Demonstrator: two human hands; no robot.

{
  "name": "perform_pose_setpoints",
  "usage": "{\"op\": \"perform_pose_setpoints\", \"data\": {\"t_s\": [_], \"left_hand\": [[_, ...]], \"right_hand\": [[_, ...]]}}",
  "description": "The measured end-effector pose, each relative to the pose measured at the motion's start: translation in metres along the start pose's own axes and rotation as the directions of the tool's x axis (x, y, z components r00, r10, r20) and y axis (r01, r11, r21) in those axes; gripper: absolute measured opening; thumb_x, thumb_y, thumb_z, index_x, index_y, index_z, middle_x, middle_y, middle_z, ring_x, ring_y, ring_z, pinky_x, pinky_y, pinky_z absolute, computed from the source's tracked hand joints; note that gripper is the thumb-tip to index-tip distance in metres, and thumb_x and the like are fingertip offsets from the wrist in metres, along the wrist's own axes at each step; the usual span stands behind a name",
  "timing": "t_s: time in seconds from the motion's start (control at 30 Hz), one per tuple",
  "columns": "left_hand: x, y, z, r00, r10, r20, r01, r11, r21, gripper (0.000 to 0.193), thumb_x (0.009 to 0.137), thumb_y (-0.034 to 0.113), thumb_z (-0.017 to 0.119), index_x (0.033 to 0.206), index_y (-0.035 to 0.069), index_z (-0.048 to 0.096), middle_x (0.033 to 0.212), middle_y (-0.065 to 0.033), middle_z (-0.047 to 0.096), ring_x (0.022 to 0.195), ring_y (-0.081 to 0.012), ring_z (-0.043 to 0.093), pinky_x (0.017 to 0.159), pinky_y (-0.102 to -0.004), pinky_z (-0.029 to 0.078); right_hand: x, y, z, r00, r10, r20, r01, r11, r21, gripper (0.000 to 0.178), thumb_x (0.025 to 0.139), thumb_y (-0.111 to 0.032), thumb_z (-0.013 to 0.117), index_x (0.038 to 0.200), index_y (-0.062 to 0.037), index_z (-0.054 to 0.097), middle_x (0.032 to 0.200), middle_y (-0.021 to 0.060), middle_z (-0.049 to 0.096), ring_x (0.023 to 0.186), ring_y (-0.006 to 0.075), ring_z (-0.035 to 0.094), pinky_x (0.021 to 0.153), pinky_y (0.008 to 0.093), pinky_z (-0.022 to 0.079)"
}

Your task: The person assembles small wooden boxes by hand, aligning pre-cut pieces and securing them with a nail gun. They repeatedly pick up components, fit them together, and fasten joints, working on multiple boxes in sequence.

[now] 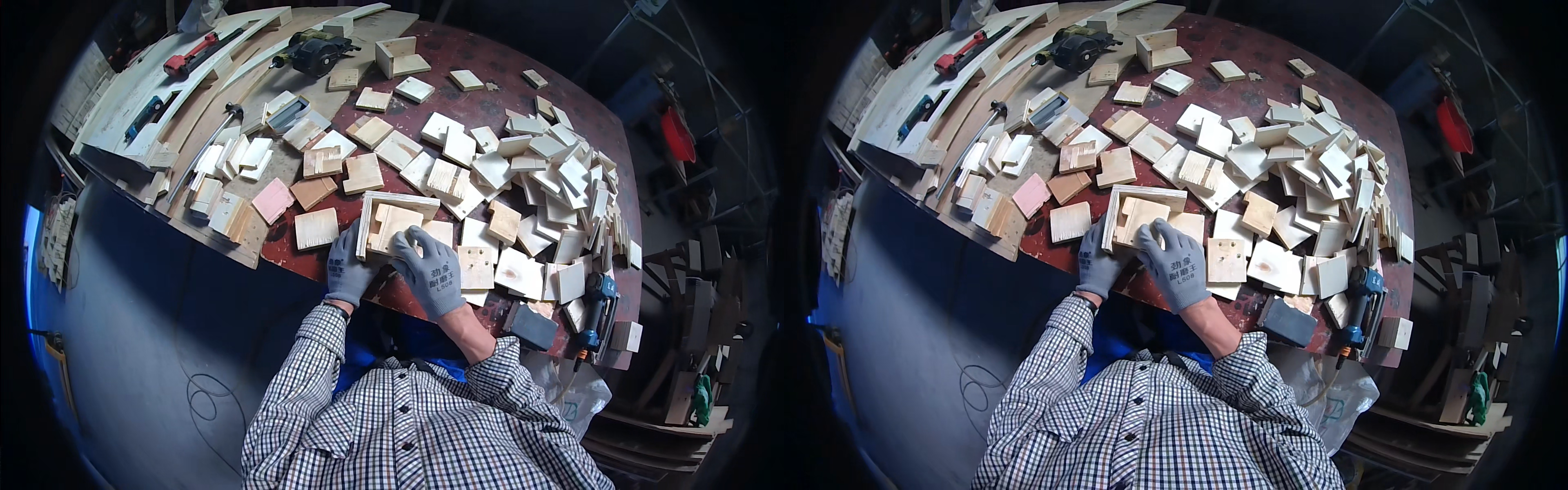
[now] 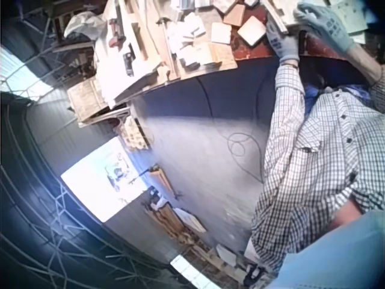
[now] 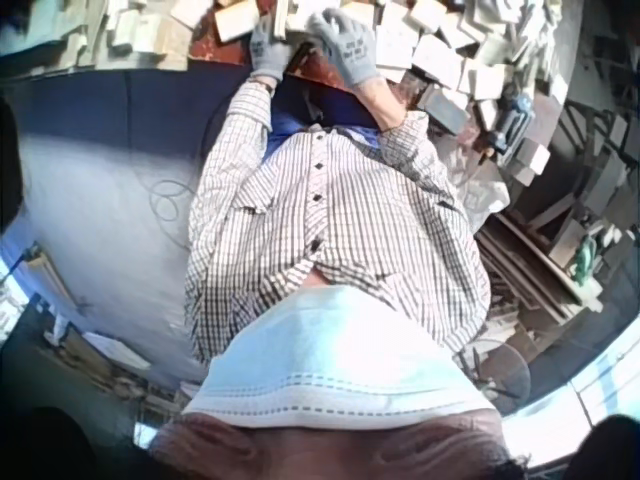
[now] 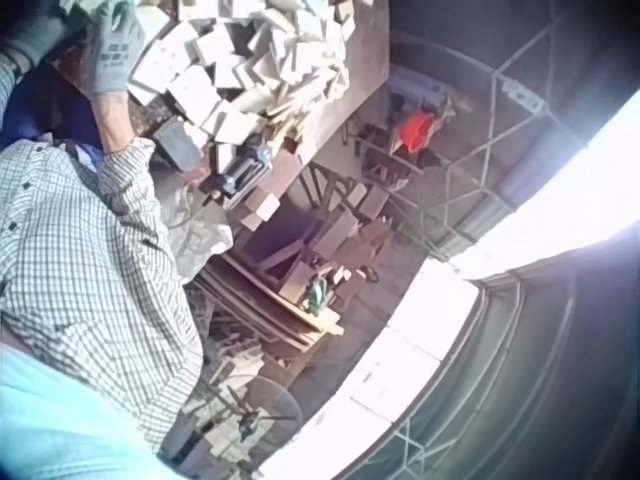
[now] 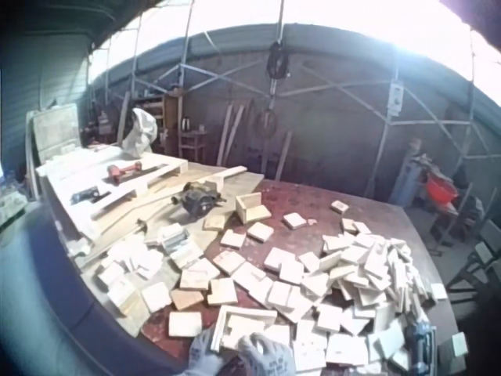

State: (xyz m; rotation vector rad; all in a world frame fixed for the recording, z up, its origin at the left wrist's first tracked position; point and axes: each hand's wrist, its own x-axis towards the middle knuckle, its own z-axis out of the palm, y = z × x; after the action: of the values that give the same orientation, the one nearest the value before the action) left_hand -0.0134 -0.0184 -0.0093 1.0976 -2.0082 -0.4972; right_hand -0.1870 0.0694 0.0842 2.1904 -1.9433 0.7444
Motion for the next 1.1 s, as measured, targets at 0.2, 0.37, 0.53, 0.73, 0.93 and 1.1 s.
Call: {"op": "perform_pose_setpoints", "data": {"t_s": [0.2,0.37,0.53,0.73,0.93,1.1], "left_hand": [[0.001,0.001,-0.004,0.999,-0.019,0.048,0.018,1.000,0.008,0.084,0.080,0.033,0.084,0.150,0.003,0.048,0.144,-0.0158,0.058,0.128,-0.0360,0.058,0.110,-0.0486,0.046],[0.004,0.004,-0.005,0.998,-0.009,0.064,0.007,0.999,0.037,0.081,0.081,0.028,0.082,0.150,0.002,0.047,0.142,-0.0168,0.058,0.126,-0.0360,0.059,0.110,-0.0490,0.047],[0.006,0.014,-0.012,0.999,-0.026,0.031,0.028,0.998,-0.053,0.078,0.078,0.030,0.088,0.144,0.006,0.052,0.132,-0.0184,0.062,0.123,-0.0395,0.060,0.105,-0.0514,0.049],[0.002,0.005,-0.004,0.998,-0.047,0.040,0.049,0.997,-0.057,0.096,0.072,0.034,0.092,0.152,0.009,0.045,0.142,-0.0178,0.058,0.131,-0.0404,0.054,0.111,-0.0518,0.046],[-0.003,-0.002,-0.001,0.999,-0.025,-0.044,0.023,0.999,-0.038,0.086,0.075,0.035,0.094,0.143,0.003,0.053,0.133,-0.0191,0.062,0.124,-0.0418,0.059,0.108,-0.0521,0.047],[-0.004,-0.007,0.004,0.999,-0.029,-0.041,0.027,0.999,-0.036,0.082,0.077,0.037,0.092,0.142,0.005,0.054,0.129,-0.0194,0.063,0.121,-0.0424,0.059,0.106,-0.0526,0.048]], "right_hand": [[0.007,0.003,0.020,0.989,0.104,-0.105,-0.093,0.990,0.102,0.046,0.088,-0.024,0.079,0.133,-0.0218,0.069,0.143,0.0162,0.058,0.120,0.0366,0.062,0.097,0.0475,0.052],[0.005,-0.002,0.029,0.967,0.163,-0.194,-0.114,0.964,0.240,0.053,0.085,-0.016,0.081,0.135,-0.0202,0.067,0.145,0.0190,0.056,0.120,0.0422,0.061,0.099,0.0491,0.052],[0.006,-0.001,0.011,0.988,0.124,-0.097,-0.101,0.972,0.213,0.058,0.087,-0.020,0.081,0.142,-0.0158,0.061,0.146,0.0197,0.055,0.124,0.0400,0.060,0.105,0.0488,0.051],[-0.008,0.023,-0.012,0.968,0.197,-0.155,-0.151,0.952,0.265,0.055,0.088,-0.018,0.078,0.141,-0.0142,0.060,0.141,0.0172,0.059,0.119,0.0375,0.063,0.098,0.0481,0.052],[-0.046,0.107,-0.090,0.826,0.435,-0.359,-0.403,0.900,0.163,0.024,0.090,-0.011,0.073,0.113,-0.0116,0.076,0.096,0.0135,0.073,0.087,0.0342,0.071,0.078,0.0437,0.056],[-0.079,0.171,-0.170,0.790,0.594,-0.149,-0.612,0.755,-0.234,0.028,0.096,-0.026,0.068,0.120,-0.0131,0.074,0.108,0.0148,0.074,0.099,0.0358,0.072,0.087,0.0472,0.057]]}}
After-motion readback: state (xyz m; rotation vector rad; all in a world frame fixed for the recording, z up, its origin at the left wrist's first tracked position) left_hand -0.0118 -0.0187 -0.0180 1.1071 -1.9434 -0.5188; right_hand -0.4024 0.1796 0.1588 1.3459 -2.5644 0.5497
